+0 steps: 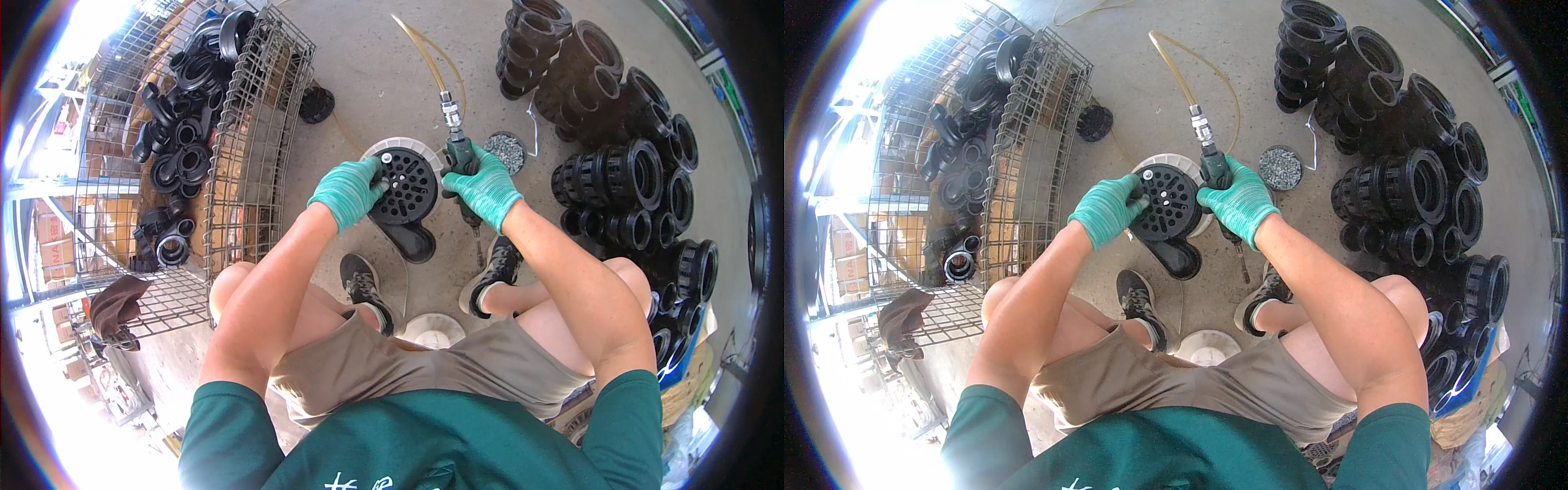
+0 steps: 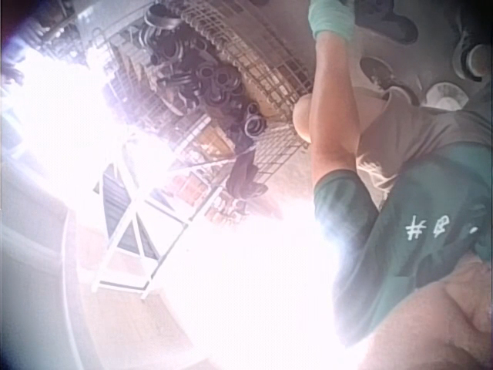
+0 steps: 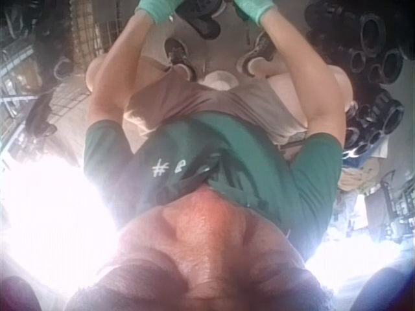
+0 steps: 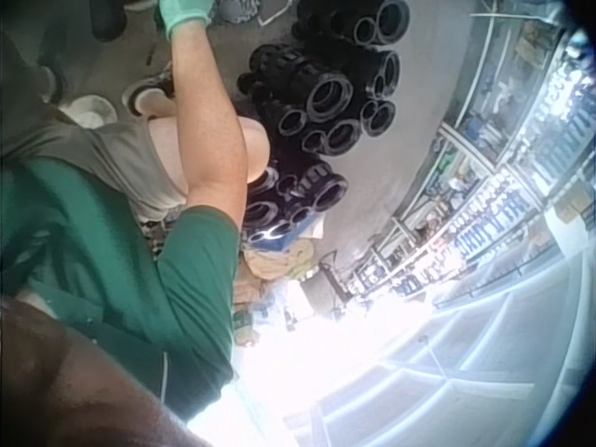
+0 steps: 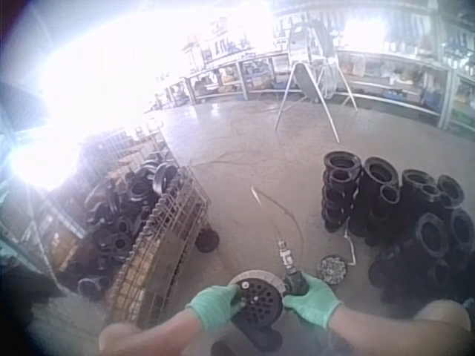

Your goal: The person places a metal plate onto a circular component, inserts a bolt and washer, and secures it using a pneumatic screwdriver. The person then picks up a black housing, places it onto a metal component, and uses a hammer to tap it into place before repeating the assembly process with another set of bolts and washers.

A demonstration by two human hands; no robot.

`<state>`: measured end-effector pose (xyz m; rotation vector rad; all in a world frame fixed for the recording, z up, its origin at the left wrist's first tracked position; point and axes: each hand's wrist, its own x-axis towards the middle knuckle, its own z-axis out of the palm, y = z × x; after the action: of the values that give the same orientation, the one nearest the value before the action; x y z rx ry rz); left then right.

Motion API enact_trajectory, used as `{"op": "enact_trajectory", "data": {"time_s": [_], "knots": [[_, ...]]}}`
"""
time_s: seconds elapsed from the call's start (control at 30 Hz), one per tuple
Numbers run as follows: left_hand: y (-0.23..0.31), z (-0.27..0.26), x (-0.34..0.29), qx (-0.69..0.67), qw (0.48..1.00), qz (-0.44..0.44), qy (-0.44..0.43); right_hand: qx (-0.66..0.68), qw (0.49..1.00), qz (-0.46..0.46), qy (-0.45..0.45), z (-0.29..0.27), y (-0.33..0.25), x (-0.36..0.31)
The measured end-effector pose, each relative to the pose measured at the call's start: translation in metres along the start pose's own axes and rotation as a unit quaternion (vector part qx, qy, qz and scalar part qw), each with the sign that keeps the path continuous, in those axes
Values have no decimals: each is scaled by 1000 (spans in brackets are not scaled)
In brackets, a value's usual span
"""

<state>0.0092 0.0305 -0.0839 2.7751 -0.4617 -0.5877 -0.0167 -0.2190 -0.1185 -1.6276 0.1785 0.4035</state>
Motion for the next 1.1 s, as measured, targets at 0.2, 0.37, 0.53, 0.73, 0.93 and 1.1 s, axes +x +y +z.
{"op": "enact_trajectory", "data": {"time_s": [0.2, 0.37, 0.53, 0.73, 0.93, 1.1], "knots": [[-1, 5, 1, 18, 1000, -3, -2, -7, 1000, 1, -2, -1, -4, -1], [5, 4, -2, 44, 999, -28, -12, -15, 1000, 10, 2, -1, -3, 0], [9, 9, -4, 114, 993, 12, -10, 15, 1000, -7, 1, 1, 1, 2], [10, 12, 0, 144, 989, 31, -11, 5, 1000, 7, -1, 3, -6, -2], [15, 24, 0, 170, 985, 22, 25, 34, 999, 0, -8, 4, -1, 0], [17, 18, -5, 154, 987, 27, 38, 13, 1000, 7, -3, 2, -4, 1]]}}
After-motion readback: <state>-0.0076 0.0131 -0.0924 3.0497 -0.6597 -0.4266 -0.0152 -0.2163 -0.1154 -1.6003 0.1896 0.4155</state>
